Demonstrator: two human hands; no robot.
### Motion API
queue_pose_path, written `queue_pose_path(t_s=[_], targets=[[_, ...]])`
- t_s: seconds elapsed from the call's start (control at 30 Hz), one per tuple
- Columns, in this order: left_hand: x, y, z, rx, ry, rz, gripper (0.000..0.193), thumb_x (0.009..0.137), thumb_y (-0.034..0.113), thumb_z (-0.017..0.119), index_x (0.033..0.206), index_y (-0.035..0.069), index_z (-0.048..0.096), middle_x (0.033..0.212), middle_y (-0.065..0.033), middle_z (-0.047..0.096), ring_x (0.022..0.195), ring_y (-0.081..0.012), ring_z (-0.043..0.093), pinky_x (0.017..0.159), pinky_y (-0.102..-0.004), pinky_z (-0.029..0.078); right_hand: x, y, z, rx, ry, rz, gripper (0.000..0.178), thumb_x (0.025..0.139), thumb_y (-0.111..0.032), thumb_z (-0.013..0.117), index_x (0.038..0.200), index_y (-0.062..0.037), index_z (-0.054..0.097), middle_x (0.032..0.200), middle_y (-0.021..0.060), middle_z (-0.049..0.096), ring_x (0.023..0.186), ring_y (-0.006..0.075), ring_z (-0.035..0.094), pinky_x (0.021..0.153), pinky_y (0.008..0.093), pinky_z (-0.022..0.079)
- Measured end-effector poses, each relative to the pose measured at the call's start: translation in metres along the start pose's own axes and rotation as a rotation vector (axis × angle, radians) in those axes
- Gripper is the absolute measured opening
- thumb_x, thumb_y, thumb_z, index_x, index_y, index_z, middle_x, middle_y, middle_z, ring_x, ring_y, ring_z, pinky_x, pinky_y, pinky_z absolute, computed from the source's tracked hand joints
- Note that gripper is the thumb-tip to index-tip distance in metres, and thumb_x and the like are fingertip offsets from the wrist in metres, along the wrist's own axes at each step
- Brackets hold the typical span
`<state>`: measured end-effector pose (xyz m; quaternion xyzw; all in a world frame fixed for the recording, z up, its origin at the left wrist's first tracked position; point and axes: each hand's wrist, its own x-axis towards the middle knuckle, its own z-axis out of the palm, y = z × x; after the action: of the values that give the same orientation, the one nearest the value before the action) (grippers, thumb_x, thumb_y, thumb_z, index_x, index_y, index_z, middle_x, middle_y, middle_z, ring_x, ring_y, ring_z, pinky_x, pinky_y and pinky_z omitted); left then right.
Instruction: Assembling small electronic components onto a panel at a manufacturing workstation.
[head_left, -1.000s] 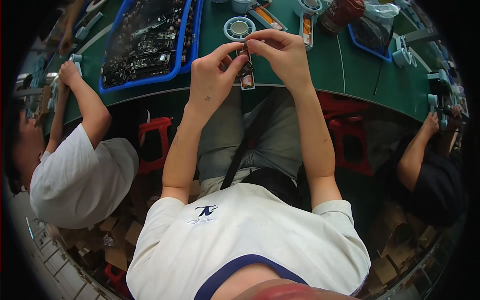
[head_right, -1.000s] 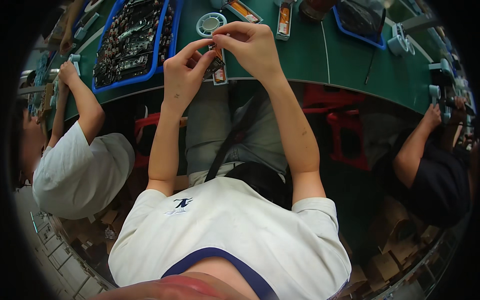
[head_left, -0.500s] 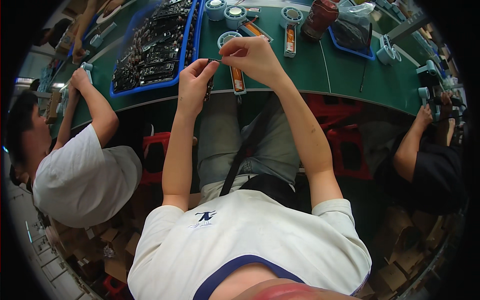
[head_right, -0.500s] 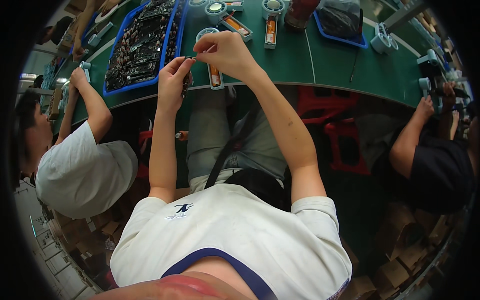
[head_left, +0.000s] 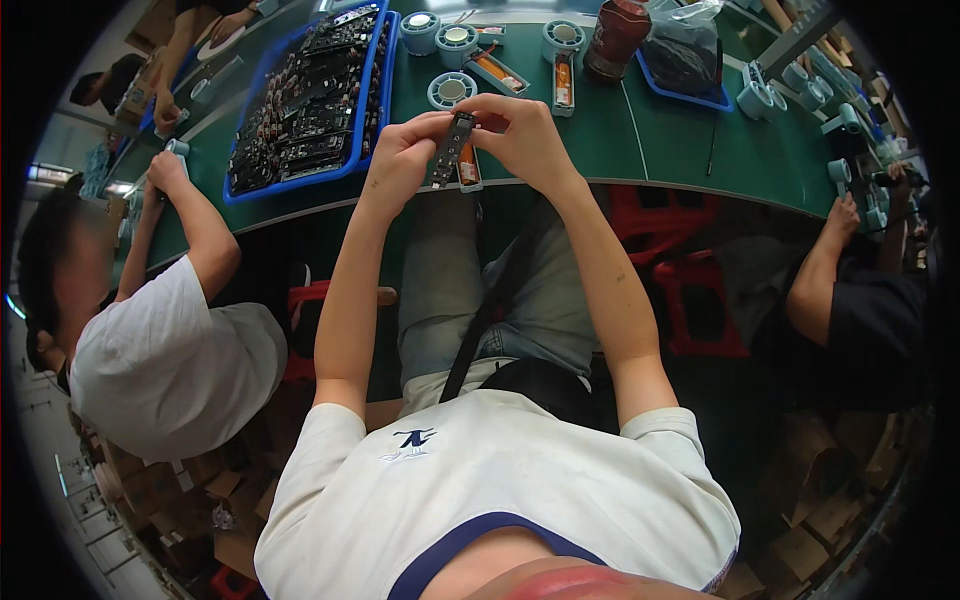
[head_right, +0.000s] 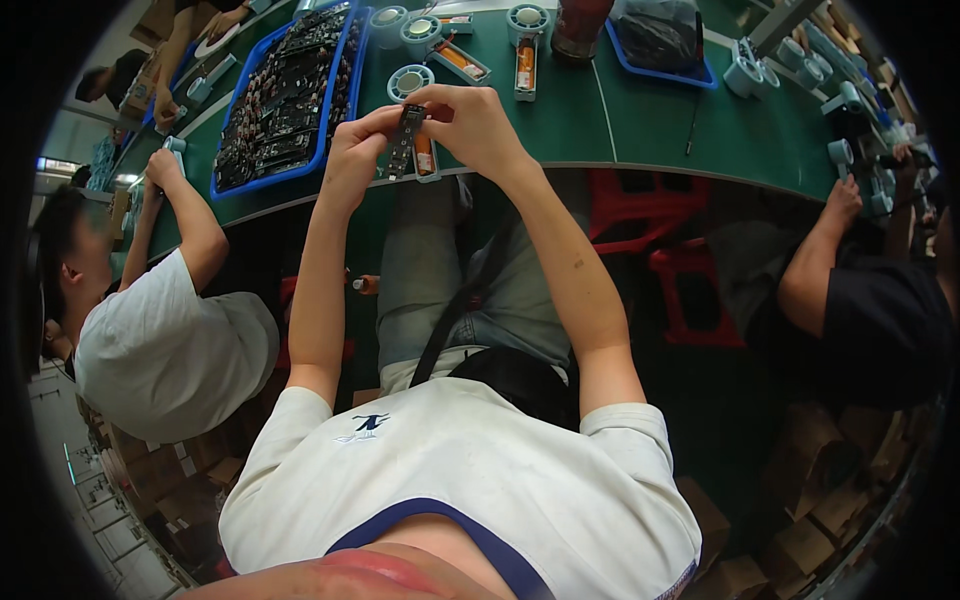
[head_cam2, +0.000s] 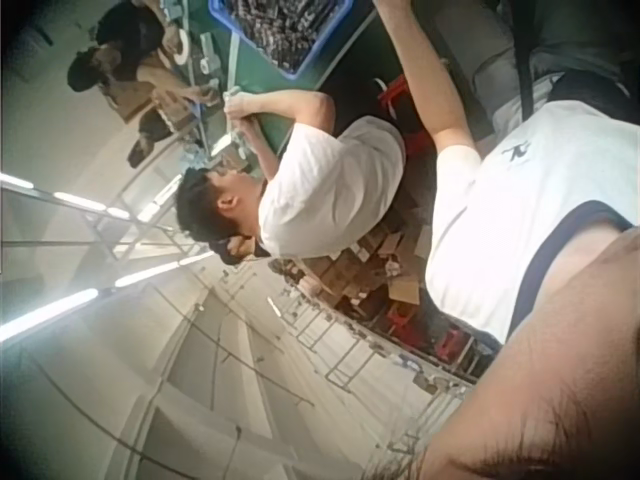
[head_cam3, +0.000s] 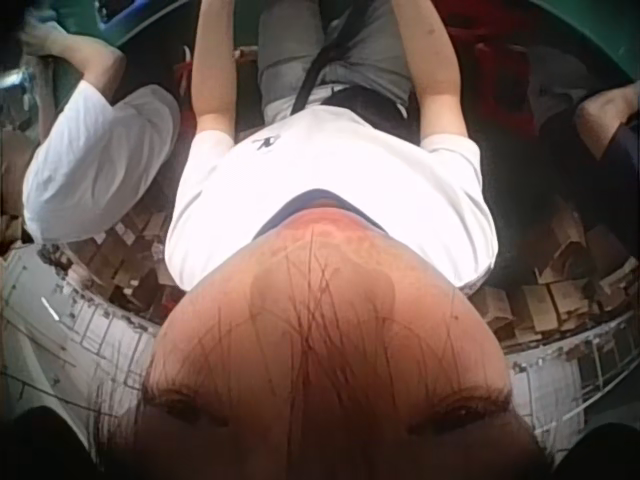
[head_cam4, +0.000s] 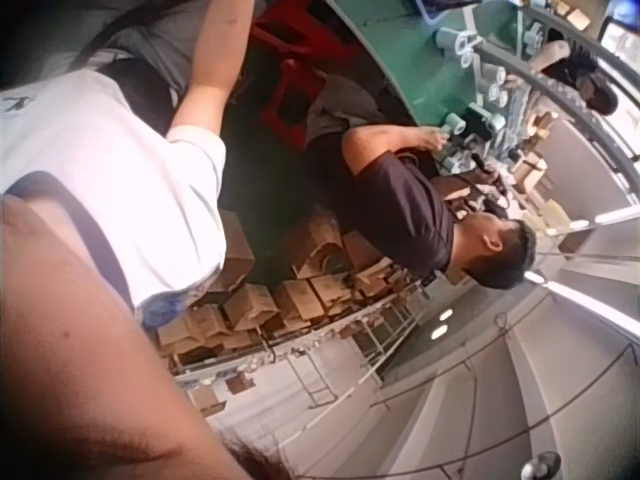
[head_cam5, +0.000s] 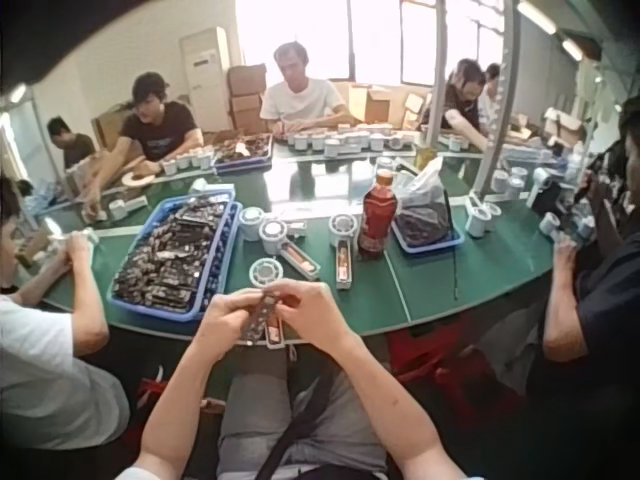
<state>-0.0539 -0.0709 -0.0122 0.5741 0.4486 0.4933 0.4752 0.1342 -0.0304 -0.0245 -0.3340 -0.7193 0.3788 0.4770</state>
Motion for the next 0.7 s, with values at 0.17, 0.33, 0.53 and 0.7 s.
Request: queue_pose_path(t_s=[0.17,0.33,0.53,0.7], targets=[[0.008,0.006,-0.001,0.375,-0.063,0.184,0.025,0.088,-0.002,0.064,0.111,-0.001,0.073,0.098,-0.0093,0.074,0.082,-0.0133,0.067,0.074,-0.0255,0.053,0.004,0.011,-0.002,0.08,-0.044,0.009,0.023,0.083,-0.006,0.076,0.106,-0.0048,0.075,0.088,0.0102,0.076,0.082,0.0165,0.075,0.076,0.0271,0.059],[0.012,0.012,0.011,0.565,-0.046,0.131,0.024,0.086,-0.002,0.066,0.109,0.001,0.074,0.091,-0.0139,0.072,0.076,-0.0155,0.069,0.069,-0.0291,0.054,0.001,0.018,-0.008,0.147,-0.021,0.084,0.025,0.081,-0.008,0.078,0.106,-0.0044,0.075,0.089,0.0103,0.076,0.083,0.0166,0.075,0.077,0.0281,0.059],[0.015,0.009,0.013,0.741,-0.063,0.215,0.023,0.086,0.0,0.071,0.109,-0.001,0.073,0.088,-0.0096,0.073,0.073,-0.0119,0.066,0.065,-0.0275,0.052,-0.008,0.004,-0.009,-0.197,0.146,-0.111,0.029,0.083,-0.001,0.073,0.112,-0.0061,0.073,0.085,0.0076,0.072,0.079,0.0136,0.07,0.075,0.0263,0.056],[0.021,0.002,0.01,0.829,-0.112,0.331,0.017,0.088,-0.002,0.067,0.104,-0.002,0.072,0.087,-0.0121,0.07,0.073,-0.0163,0.066,0.066,-0.0287,0.051,-0.022,-0.004,-0.002,-0.416,0.128,-0.25,0.028,0.087,-0.003,0.068,0.114,-0.0097,0.073,0.079,0.008,0.067,0.068,0.014,0.066,0.065,0.0283,0.054]])
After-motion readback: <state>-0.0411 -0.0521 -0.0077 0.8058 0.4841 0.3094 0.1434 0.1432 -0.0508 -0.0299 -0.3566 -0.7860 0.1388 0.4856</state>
